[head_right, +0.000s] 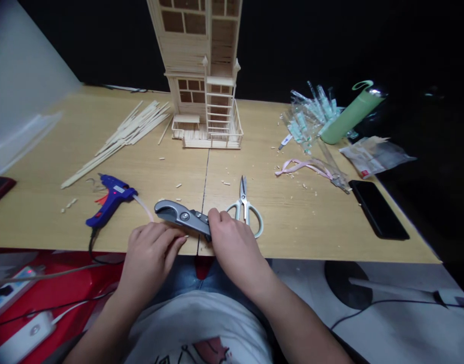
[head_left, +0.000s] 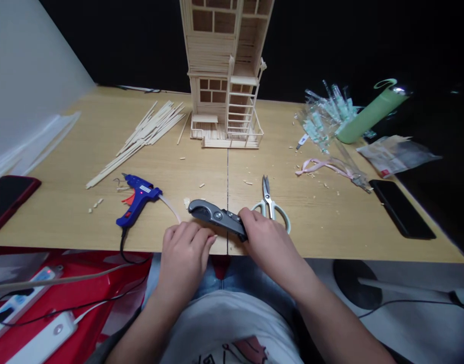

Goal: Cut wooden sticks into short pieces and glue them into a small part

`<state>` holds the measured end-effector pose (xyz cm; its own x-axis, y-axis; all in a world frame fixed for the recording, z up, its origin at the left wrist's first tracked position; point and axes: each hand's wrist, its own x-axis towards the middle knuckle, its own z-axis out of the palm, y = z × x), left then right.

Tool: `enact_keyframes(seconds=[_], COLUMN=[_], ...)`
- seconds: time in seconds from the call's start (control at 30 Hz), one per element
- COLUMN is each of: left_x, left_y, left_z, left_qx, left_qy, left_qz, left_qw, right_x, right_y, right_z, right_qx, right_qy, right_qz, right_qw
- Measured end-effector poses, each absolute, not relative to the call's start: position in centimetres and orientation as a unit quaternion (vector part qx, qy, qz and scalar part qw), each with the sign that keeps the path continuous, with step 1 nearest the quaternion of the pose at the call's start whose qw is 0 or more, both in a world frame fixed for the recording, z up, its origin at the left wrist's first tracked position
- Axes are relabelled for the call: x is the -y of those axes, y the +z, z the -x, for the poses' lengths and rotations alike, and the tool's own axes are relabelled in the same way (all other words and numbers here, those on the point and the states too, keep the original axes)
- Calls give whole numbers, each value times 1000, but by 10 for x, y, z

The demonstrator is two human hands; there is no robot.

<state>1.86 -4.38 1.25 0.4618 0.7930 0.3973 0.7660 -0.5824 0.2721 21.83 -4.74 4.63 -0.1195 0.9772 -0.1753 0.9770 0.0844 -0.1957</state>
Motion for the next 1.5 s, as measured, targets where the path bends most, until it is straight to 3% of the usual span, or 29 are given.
enact_keyframes(seconds=[0.1, 0.2, 0.37, 0.5, 0.63, 0.9, 1.27, 1.4, 1.5], left_x=[46, 49, 50, 48, 50, 52, 48, 47, 45], left_y=[12, 16, 27, 21, 11, 9, 26, 27, 27], left_z=[-18, -20, -33, -42, -46, -48, -41, -35, -28], left_qx=[-458, -455, -421, -393, -397, -439, -436, -420, -402], left_qy=[294, 371, 490, 543, 564, 548, 545, 527, 517], left_qz=[-837, -798, -664, -512, -400, -380, -589, -627, -616], left_qw=[57, 133, 377, 537, 603, 602, 407, 390, 438], right_x=[46, 52, 68, 68, 67, 71, 66, 64, 63], right_y=[43, 46, 50, 39, 33, 37, 39, 32, 31], right_z=[-221, -220, -194, -175, -170, -169, -184, -186, -187], right_qx=[728, 696, 517, 400, 394, 417, 380, 349, 325], right_qy=[151, 226, 500, 542, 523, 473, 540, 594, 623], right_qz=[667, 653, 517, 456, 460, 510, 494, 448, 414], right_qw=[56, 196, 465, 582, 600, 585, 567, 570, 579])
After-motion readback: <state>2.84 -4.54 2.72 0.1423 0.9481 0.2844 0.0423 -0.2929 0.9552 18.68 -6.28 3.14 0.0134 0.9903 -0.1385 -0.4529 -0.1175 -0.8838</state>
